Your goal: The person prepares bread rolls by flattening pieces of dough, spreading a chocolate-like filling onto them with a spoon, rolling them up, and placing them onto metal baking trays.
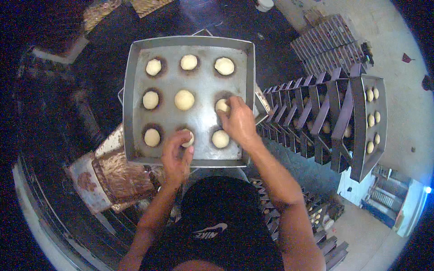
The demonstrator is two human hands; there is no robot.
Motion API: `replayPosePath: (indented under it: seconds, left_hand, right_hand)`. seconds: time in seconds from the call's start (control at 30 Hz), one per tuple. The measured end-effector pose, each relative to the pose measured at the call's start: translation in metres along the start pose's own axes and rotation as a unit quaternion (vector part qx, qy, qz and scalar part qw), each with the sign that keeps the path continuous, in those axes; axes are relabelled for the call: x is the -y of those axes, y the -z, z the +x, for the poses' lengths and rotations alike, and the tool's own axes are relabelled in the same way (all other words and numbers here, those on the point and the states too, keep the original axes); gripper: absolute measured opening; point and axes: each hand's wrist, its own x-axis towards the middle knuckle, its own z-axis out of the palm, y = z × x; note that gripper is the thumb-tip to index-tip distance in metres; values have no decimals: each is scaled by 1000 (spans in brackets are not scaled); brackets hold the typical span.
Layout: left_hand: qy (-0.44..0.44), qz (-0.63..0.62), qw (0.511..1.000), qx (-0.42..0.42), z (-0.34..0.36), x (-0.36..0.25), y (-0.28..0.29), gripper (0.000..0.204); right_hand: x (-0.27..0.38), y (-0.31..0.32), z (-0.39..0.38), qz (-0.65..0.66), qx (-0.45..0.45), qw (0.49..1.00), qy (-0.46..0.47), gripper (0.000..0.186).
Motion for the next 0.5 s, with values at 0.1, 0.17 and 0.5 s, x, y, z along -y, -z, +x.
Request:
replayPosePath:
  seconds: [0.1, 0.17, 0.5]
  left_hand:
    - [46, -137, 981, -131, -6, -20, -52, 23]
    - [50, -173, 972, -154, -13, -28, -70, 27]
    - [39, -127, 987, -94, -182, -34, -1, 53]
  right_hand:
    - [34, -1, -55, 418, -18, 903, -102, 35]
    - [41, 5, -105, 597, 68, 797, -56, 32]
    - [77, 11, -212, 539, 253, 788, -157, 32]
